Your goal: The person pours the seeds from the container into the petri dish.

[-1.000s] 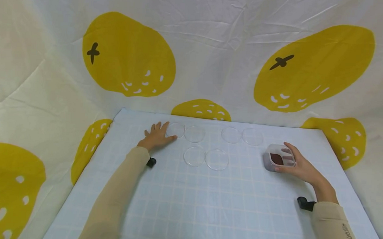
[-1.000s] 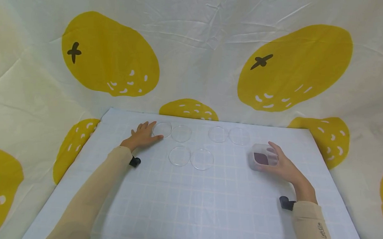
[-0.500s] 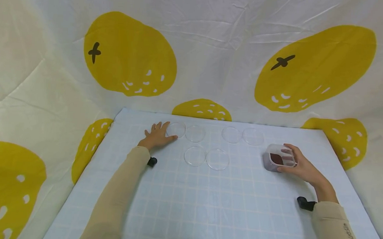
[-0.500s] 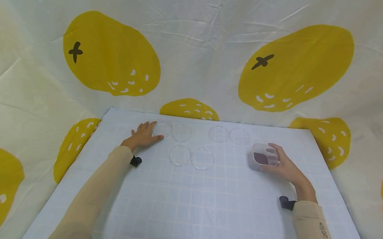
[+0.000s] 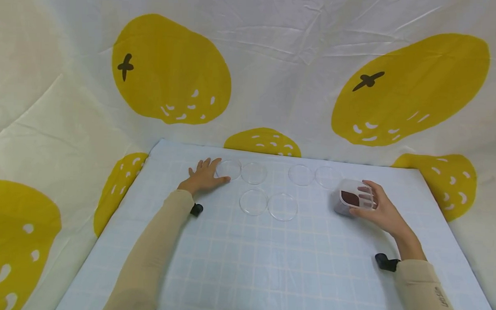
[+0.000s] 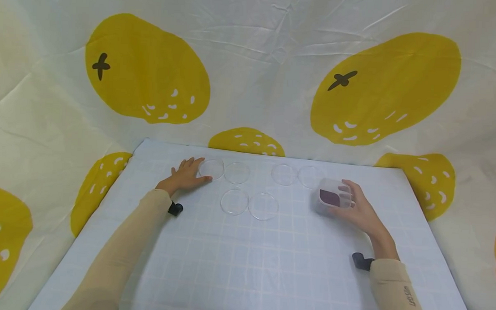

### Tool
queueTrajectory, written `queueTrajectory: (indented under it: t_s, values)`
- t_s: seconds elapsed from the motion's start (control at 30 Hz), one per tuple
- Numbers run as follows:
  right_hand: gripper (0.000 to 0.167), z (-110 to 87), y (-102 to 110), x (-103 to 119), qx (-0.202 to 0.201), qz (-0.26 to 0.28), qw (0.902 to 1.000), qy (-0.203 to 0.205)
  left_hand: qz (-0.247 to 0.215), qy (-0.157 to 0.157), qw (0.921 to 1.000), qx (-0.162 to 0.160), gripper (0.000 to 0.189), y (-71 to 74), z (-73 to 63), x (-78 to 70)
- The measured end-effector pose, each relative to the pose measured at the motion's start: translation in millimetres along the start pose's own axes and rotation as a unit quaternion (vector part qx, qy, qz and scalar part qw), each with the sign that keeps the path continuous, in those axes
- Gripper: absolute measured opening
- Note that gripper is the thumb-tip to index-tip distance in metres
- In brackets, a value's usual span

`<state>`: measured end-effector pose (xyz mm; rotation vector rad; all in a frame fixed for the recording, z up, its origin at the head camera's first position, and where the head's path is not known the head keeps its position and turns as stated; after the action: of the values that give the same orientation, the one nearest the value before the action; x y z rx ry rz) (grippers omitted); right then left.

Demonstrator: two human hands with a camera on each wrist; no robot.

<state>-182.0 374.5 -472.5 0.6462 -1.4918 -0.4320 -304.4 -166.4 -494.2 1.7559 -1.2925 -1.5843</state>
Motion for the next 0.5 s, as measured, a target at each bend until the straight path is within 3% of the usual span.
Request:
queueTrajectory:
  t_s: [0.23, 0.5]
  values:
    - [0.102, 11.1, -12, 14, -0.046, 0.003, 0.9986, 0.028, -0.002, -0.006, 1.0, 0.004, 0.093, -0.3, -1.5, 0.7]
    - [0.103, 29.8, -30, 36, -0.046, -0.014, 0.9967, 0.066, -0.003, -0.006, 1.0, 0.007, 0.094, 0.3, -0.6, 2.0]
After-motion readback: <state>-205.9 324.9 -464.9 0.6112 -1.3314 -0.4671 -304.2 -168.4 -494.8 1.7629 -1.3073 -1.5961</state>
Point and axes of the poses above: each hand's wrist, its own z-axis towards the middle knuckle, its own y-axis out of the back of the hand, x = y × z, the point moved 2 cm from there along z, towards the middle knuckle, and after that the axes turned 4 degrees about -z, right-handed, at the moved point
